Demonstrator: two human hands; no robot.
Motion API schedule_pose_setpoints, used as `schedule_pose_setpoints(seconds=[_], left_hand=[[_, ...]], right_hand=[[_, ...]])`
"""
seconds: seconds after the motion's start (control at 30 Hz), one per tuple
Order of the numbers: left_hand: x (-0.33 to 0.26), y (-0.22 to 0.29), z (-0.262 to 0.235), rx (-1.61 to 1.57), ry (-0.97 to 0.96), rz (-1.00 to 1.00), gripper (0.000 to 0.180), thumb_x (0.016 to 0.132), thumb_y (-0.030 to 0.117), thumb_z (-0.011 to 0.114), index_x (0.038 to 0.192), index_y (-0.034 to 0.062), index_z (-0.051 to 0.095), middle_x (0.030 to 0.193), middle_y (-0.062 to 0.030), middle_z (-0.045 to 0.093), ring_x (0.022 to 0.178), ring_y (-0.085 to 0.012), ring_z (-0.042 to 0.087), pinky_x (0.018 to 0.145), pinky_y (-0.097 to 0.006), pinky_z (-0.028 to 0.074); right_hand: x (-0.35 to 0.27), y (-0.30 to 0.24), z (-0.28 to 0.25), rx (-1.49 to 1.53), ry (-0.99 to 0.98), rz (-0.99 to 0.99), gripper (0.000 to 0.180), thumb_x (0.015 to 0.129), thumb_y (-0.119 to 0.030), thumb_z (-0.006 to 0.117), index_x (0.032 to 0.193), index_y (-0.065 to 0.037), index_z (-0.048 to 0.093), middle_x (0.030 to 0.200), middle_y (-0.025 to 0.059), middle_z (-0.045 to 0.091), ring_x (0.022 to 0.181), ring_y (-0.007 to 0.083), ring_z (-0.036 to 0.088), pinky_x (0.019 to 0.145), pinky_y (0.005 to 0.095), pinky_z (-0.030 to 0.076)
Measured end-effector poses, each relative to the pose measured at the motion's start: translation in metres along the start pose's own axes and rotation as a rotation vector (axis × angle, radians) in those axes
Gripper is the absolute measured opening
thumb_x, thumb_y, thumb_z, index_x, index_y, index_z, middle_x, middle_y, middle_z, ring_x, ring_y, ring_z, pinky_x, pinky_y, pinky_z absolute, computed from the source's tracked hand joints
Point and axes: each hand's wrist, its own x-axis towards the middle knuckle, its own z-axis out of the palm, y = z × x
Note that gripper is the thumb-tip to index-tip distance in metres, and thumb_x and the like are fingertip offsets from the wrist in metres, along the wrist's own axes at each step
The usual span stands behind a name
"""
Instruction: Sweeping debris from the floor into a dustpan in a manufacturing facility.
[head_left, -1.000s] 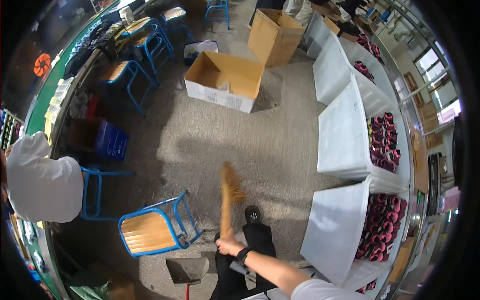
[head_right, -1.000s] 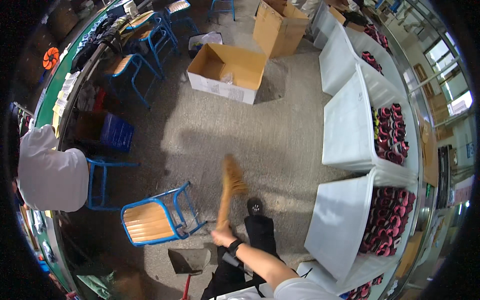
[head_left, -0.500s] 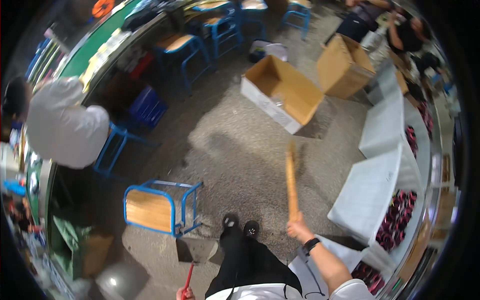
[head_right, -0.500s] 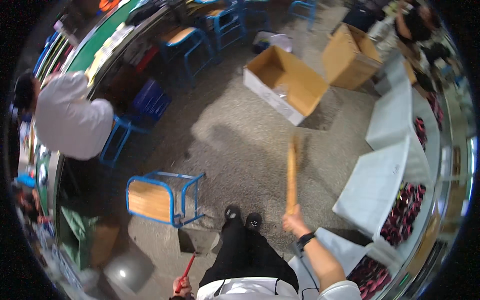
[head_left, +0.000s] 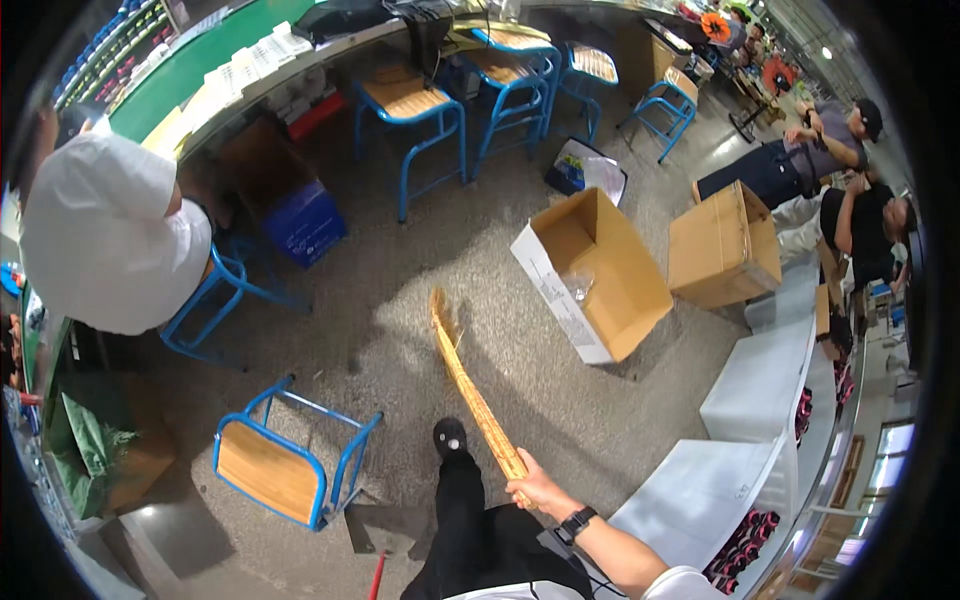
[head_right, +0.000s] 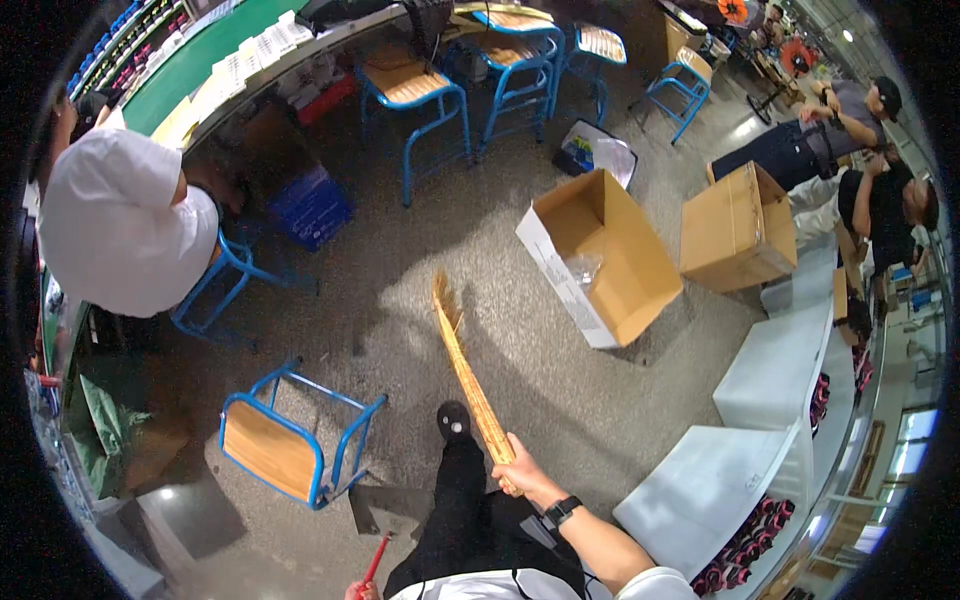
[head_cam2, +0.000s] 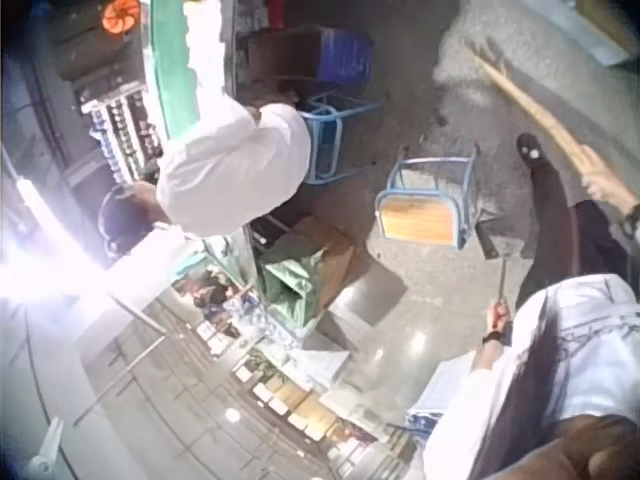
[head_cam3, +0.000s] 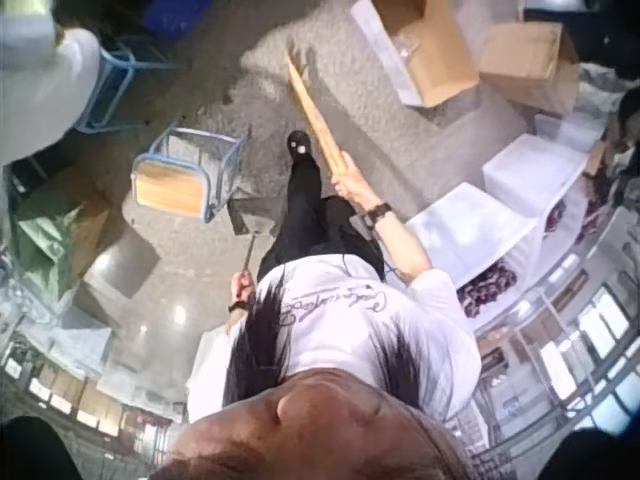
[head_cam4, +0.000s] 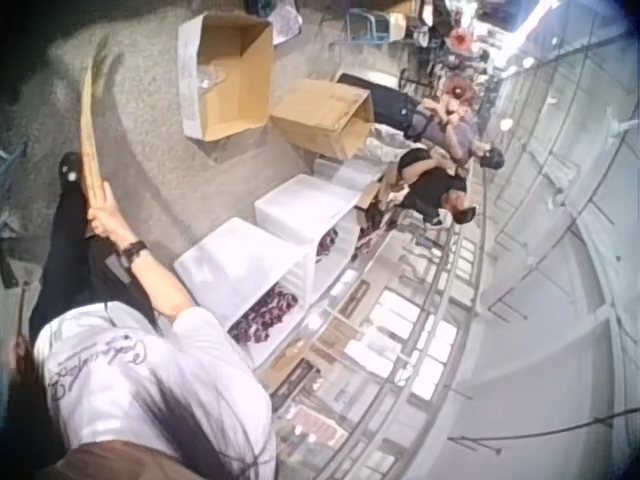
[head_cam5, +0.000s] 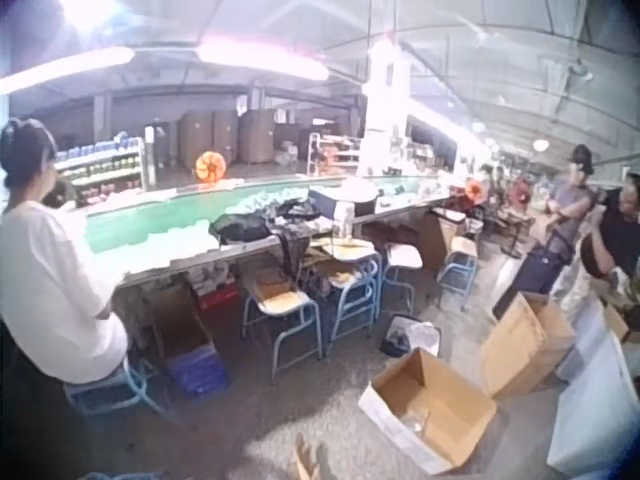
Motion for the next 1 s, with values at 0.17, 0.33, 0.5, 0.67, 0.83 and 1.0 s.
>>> schedule_pose_setpoints(seconds=[0.17, 0.33, 0.5, 0.67, 0.83, 1.0], left_hand=[[0.032, -0.019, 0.003, -0.178, -0.136, -0.167, 0.021, 0.090, 0.028, 0.042, 0.078, 0.0128, 0.050, 0.051, 0.0051, 0.037, 0.040, -0.0067, 0.034, 0.033, -0.021, 0.027], [0.022, -0.009, 0.052, -0.399, -0.269, -0.367, 0.016, 0.089, 0.026, 0.045, 0.076, 0.0171, 0.048, 0.051, 0.0086, 0.035, 0.035, -0.0058, 0.028, 0.028, -0.021, 0.021], [-0.011, 0.004, 0.124, -0.373, -0.036, -0.390, 0.028, 0.088, 0.033, 0.044, 0.063, 0.0208, 0.043, 0.050, 0.0079, 0.036, 0.037, -0.0084, 0.031, 0.029, -0.023, 0.023], [-0.066, 0.038, 0.236, -0.421, 0.055, -0.465, 0.026, 0.086, 0.039, 0.046, 0.068, 0.0200, 0.046, 0.052, 0.0073, 0.039, 0.040, -0.0098, 0.036, 0.034, -0.023, 0.030], [-0.063, 0.047, 0.312, -0.259, 0.039, -0.281, 0.025, 0.087, 0.037, 0.044, 0.070, 0.0183, 0.045, 0.051, 0.0066, 0.037, 0.039, -0.0097, 0.034, 0.033, -0.023, 0.030], [-0.067, 0.077, 0.388, -0.228, 0.004, -0.262, 0.028, 0.090, 0.032, 0.040, 0.066, 0.0172, 0.042, 0.049, 0.0058, 0.034, 0.035, -0.0095, 0.030, 0.031, -0.024, 0.028]], right_hand=[[0.086, -0.080, -0.050, -0.121, 0.132, -0.143, 0.079, 0.072, 0.005, 0.056, 0.135, -0.019, 0.015, 0.061, 0.0059, 0.048, 0.040, 0.0131, 0.047, 0.033, 0.0275, 0.038], [0.149, -0.148, -0.057, -0.209, 0.024, 0.005, 0.062, 0.070, 0.002, 0.056, 0.120, -0.016, 0.024, 0.052, 0.0040, 0.042, 0.036, 0.0147, 0.043, 0.030, 0.0280, 0.034], [0.101, -0.217, -0.088, -0.165, -0.209, 0.077, 0.084, 0.067, 0.007, 0.056, 0.138, -0.017, 0.017, 0.067, 0.0066, 0.051, 0.040, 0.0128, 0.047, 0.034, 0.0270, 0.039], [0.104, -0.314, -0.154, -0.301, -0.099, 0.002, 0.090, 0.070, 0.006, 0.057, 0.141, -0.021, 0.008, 0.069, 0.0050, 0.052, 0.046, 0.0103, 0.050, 0.037, 0.0242, 0.041], [0.173, -0.450, -0.247, -0.532, -0.099, -0.264, 0.089, 0.071, -0.001, 0.058, 0.141, -0.018, 0.005, 0.062, 0.0037, 0.054, 0.042, 0.0093, 0.049, 0.034, 0.0234, 0.039], [0.287, -0.549, -0.273, -1.028, 0.216, -0.151, 0.082, 0.066, -0.011, 0.057, 0.138, -0.018, 0.020, 0.084, 0.0194, 0.063, 0.067, 0.0266, 0.064, 0.058, 0.0352, 0.051]])
